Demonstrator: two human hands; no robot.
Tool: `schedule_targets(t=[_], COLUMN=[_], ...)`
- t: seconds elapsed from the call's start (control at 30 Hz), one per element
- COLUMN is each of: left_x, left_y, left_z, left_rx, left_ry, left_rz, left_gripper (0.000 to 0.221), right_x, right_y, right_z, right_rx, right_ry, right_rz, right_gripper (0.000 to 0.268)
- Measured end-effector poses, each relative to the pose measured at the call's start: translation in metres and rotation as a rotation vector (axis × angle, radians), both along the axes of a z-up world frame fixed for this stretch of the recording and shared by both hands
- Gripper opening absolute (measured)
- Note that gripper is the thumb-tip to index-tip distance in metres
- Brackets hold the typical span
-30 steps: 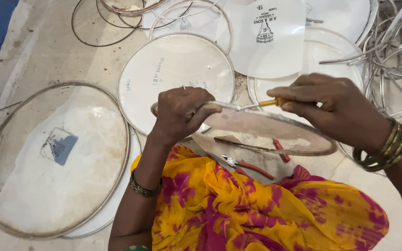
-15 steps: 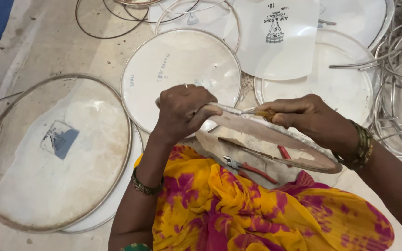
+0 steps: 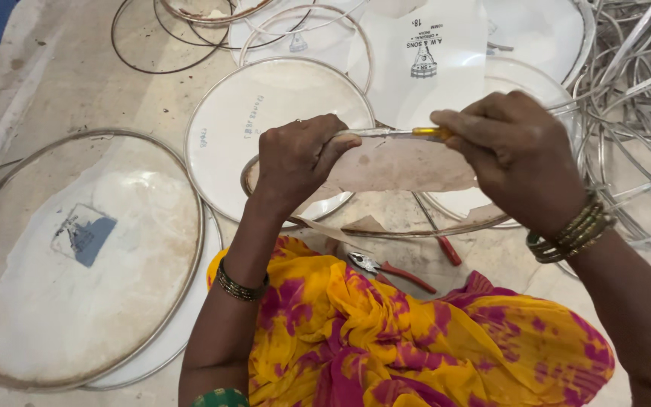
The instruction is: The person peels paper from circular drum heads and fits metal rings around the edges with pliers and a small orange tool.
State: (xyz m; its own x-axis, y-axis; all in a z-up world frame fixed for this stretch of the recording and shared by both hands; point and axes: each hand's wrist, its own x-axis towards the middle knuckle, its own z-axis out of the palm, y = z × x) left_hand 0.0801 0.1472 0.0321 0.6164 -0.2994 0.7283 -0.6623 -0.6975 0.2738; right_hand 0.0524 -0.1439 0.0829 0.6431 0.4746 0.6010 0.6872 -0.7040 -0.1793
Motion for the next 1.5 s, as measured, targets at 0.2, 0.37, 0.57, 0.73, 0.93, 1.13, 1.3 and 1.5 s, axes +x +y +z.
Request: schedule_targets(t=[0.2,0.37,0.57,0.73,0.93,1.13,1.3,1.5], left_x=[-0.010,-0.018,-0.022,-0.025,-0.022,-0.007,0.011,0.023], left_y=[0.008,0.012,0.013,0.019,0.017,0.000,-0.028,-0.024], left_z=[0.001,-0.002,-0.002,-0.003,0.000,0.000,0.002,-0.004], left_rx=[0.062,0.040,0.057,0.073,0.062,0.057,0.088,0.044], left_ry=[-0.002,0.032,0.032,0.041,0.026,0.011,0.014,0.000], left_rz=[-0.155,-0.182,-0.273,-0.287,-0.269,-0.052,0.186,0.200], left_gripper=[0.029,0.030,0.032,0.029,0.028,0.035,0.035,0.036], right_x=[0.024,0.030,0.041,0.052,0.066,0.059,0.016,0.019], right_y=[-0.012,-0.026,-0.015,-0.006,0.001,-0.030,-0.013,0.026], right_z=[-0.002,-0.018,-0.081,-0.138,-0.115,0.004,0.022,-0.031], right_rx=[0.085,0.109,0.369,0.468,0.298,-0.053,-0.070,0.208], right_ry=[0.562,0.871,1.277,1.421,1.280,0.646,0.073,-0.036], right_rz=[0.187,0.197,0.395,0.656,0.569,0.058,-0.105,-0.261], right_gripper=[0.029,0.035,0.042,0.049,0.040,0.029,0.024,0.018])
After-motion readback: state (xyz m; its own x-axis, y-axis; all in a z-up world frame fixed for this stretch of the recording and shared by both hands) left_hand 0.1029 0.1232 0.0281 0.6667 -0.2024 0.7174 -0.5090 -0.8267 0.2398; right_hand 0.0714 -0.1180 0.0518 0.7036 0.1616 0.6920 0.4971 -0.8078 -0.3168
